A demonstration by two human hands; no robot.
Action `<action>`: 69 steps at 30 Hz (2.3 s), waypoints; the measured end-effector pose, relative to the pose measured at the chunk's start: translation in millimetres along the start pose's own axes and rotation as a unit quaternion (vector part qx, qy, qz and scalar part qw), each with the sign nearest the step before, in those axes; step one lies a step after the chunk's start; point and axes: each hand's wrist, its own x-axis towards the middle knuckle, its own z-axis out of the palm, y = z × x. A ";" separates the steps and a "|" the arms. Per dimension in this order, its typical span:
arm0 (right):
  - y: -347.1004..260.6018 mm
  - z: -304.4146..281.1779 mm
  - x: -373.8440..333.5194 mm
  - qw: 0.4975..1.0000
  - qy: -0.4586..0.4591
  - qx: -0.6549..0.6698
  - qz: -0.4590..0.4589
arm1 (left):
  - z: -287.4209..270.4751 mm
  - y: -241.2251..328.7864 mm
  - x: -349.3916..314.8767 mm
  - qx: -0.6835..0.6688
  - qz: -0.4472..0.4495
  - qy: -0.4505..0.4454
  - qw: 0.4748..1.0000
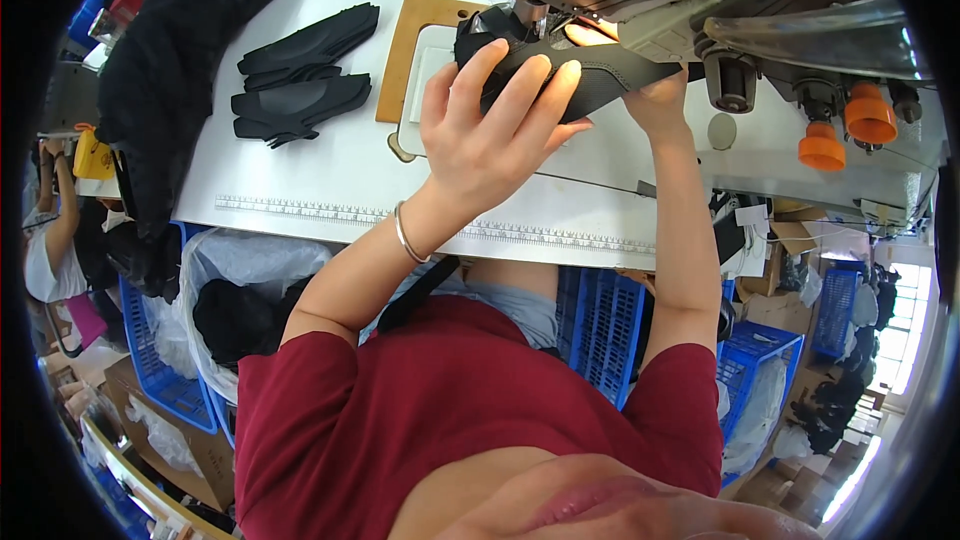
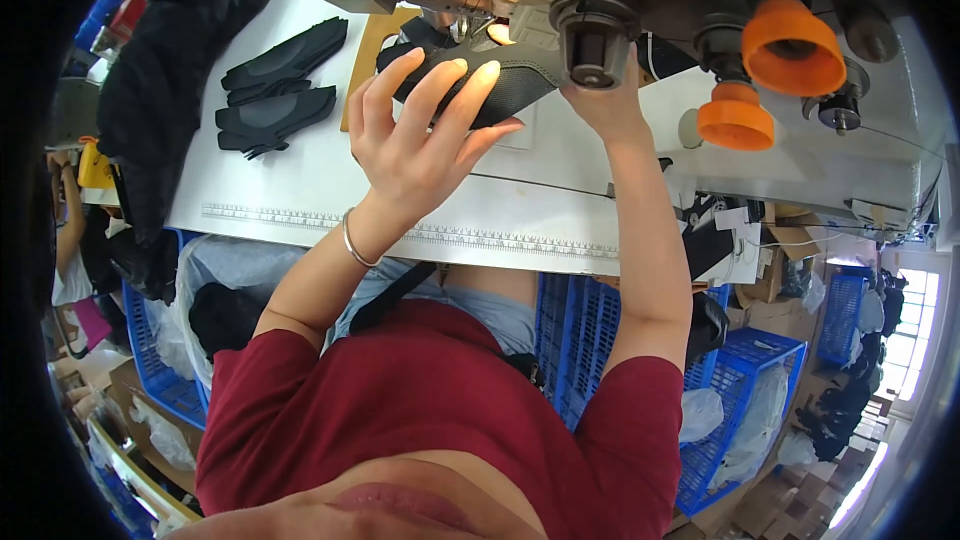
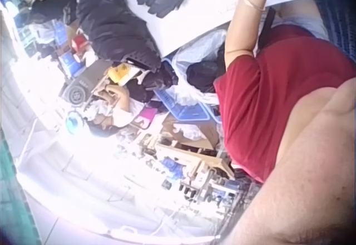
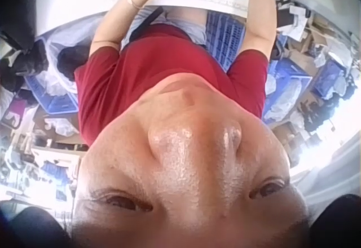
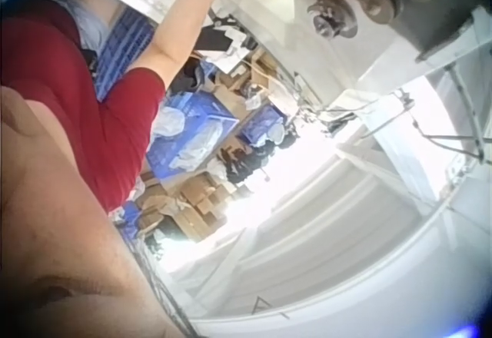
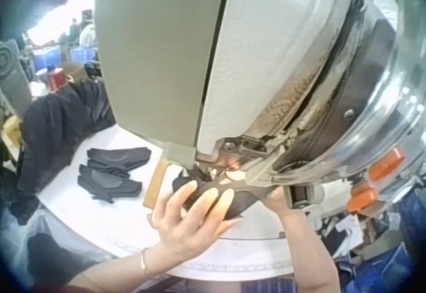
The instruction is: Sewing and trimming black shoe upper components using a sewing machine.
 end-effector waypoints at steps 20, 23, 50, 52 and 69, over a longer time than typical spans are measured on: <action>15.6 -19.8 12.1 0.995 -0.041 -0.055 -0.071 | 3.9 11.0 1.4 0.061 -0.006 -0.008 0.998; 20.1 -20.5 8.6 0.997 -0.031 -0.030 -0.065 | 4.3 11.3 2.3 0.050 -0.013 -0.002 0.999; -17.2 -54.1 9.2 0.972 -0.144 0.059 0.178 | -19.8 -11.0 20.8 -0.036 -0.001 -0.098 0.995; -29.6 -58.5 21.0 0.975 -0.180 -0.003 0.133 | -22.1 -12.6 21.2 0.000 0.041 -0.105 0.994; -101.9 -71.9 58.2 0.967 -0.176 -0.183 -0.001 | -16.3 -9.9 33.0 0.042 0.174 -0.091 0.980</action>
